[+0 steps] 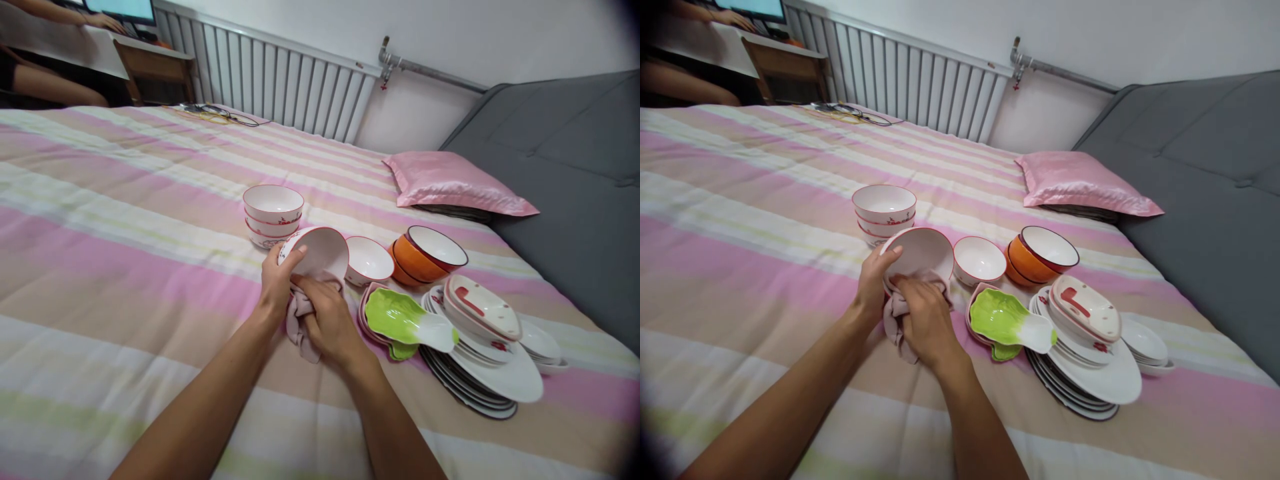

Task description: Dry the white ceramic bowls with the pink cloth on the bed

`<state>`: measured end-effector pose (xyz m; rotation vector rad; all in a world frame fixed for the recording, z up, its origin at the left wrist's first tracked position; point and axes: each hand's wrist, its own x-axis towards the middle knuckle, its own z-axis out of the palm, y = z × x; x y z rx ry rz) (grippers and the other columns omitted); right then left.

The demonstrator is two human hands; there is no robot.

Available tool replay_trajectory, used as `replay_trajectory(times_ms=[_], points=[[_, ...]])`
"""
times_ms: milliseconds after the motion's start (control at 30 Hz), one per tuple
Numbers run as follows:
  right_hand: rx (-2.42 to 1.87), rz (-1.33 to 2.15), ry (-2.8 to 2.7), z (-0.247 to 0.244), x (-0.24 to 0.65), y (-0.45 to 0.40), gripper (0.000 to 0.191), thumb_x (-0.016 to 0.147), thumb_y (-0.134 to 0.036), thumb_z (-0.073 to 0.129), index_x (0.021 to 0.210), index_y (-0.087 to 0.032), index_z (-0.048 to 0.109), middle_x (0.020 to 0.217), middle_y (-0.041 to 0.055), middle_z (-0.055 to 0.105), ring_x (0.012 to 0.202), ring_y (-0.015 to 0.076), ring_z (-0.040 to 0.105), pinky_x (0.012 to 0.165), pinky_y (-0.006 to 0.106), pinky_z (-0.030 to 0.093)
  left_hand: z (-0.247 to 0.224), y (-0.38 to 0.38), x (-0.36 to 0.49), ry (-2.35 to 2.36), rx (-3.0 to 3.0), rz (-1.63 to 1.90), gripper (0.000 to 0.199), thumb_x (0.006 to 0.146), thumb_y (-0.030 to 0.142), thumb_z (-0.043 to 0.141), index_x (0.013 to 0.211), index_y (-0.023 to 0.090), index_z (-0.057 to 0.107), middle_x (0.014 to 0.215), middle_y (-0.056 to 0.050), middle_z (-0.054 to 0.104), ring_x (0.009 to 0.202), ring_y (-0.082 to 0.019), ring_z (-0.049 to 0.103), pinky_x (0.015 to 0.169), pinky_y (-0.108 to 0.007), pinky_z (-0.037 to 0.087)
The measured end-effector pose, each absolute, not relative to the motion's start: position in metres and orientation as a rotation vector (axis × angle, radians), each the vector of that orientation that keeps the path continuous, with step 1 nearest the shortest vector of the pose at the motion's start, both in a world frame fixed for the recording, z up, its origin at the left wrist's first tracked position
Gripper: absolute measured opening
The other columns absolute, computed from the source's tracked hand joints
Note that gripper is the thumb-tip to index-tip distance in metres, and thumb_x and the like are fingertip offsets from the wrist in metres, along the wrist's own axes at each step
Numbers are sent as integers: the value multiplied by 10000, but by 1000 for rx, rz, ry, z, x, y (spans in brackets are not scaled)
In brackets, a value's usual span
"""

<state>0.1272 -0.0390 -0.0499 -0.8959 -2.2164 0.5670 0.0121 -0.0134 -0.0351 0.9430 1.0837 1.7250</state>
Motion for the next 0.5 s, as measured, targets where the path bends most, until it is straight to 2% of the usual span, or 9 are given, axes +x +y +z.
replay_trajectory(times_ms=[233,500], points=[[-881,550,-2220,-51,125,-39,599,706,-21,394,1286,-150,472,1256,101,592,1160,205,533,976,357,394,-35,-13,11,1117,953,1723,374,701,407,643,964,140,642,946,-79,656,936,-263,596,829,-371,467],[-990,360,-2299,-53,131,-35,583,685,4,403,1229,-160,537,1256,74,603,1182,199,517,1031,368,319,-33,-15,15,1056,858,1707,382,686,385,663,979,141,638,925,-66,651,919,-249,597,806,-354,468]])
